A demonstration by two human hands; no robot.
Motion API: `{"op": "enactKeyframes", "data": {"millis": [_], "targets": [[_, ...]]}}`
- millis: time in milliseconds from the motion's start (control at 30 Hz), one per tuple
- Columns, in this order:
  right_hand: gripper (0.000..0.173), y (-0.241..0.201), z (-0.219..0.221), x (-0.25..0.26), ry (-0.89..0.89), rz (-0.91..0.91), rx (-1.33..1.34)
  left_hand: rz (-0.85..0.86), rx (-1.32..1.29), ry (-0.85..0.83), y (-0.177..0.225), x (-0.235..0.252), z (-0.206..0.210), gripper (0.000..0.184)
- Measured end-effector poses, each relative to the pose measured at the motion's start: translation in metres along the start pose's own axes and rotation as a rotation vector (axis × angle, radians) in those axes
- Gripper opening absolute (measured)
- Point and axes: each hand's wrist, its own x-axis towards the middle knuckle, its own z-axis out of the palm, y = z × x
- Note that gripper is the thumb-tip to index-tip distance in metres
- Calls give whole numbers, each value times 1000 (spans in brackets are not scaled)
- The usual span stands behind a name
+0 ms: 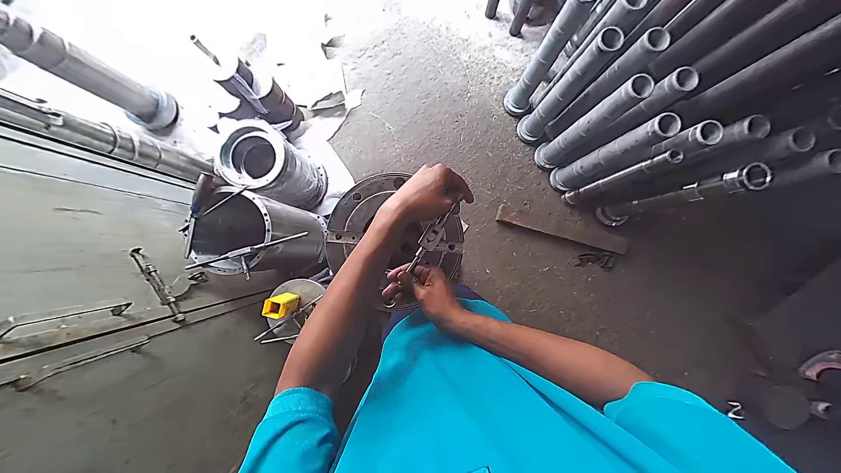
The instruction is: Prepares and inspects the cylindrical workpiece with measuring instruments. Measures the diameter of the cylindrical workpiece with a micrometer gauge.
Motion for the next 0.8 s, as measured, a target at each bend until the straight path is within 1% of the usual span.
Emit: {"op": "enactKeyframes", "data": {"millis": [67,133,167,200,233,267,300,333,367,400,433,467,533,600,633,700,800], "targets": [[26,-1,-3,2,-61,15,10,5,5,8,0,0,1,25],[30,-9,-17,2,-197,82,-97,-9,-36,81,-5,-7,2,31],[32,-17,-30,2,-284,118,-241,-27,-84,150,-9,-17,5,34],[35,-29,-46,1,-350,112,-444,-46,-122,248,-13,-30,7,34],[36,-45,-62,-1,-352,53,-642,-70,-146,362,-16,-47,10,32],[32,-60,-80,-5,-283,-74,-775,-99,-149,472,-19,-68,17,30],[26,-72,-97,-5,-155,-236,-856,-133,-137,551,-22,-91,26,27],[23,-84,-113,0,-4,-389,-889,-168,-127,598,-22,-114,38,26],[23,-96,-125,9,127,-513,-914,-200,-126,611,-19,-136,51,23],[26,-106,-134,22,203,-599,-949,-234,-129,600,-16,-154,65,22],[31,-114,-142,36,206,-656,-1000,-270,-138,581,-11,-167,79,23],[35,-118,-147,51,163,-686,-1051,-301,-146,569,-6,-176,91,24],[36,-117,-149,73,36,-679,-1147,-334,-154,593,4,-184,113,25],[34,-113,-146,85,-70,-591,-1218,-347,-107,664,10,-185,124,24],[34,-111,-144,87,-93,-553,-1225,-357,-87,703,11,-183,126,22],[32,-105,-143,86,-87,-531,-1166,-365,-58,755,13,-182,127,18],[32,-103,-143,77,-56,-513,-1162,-357,1,790,12,-182,129,18]]}}
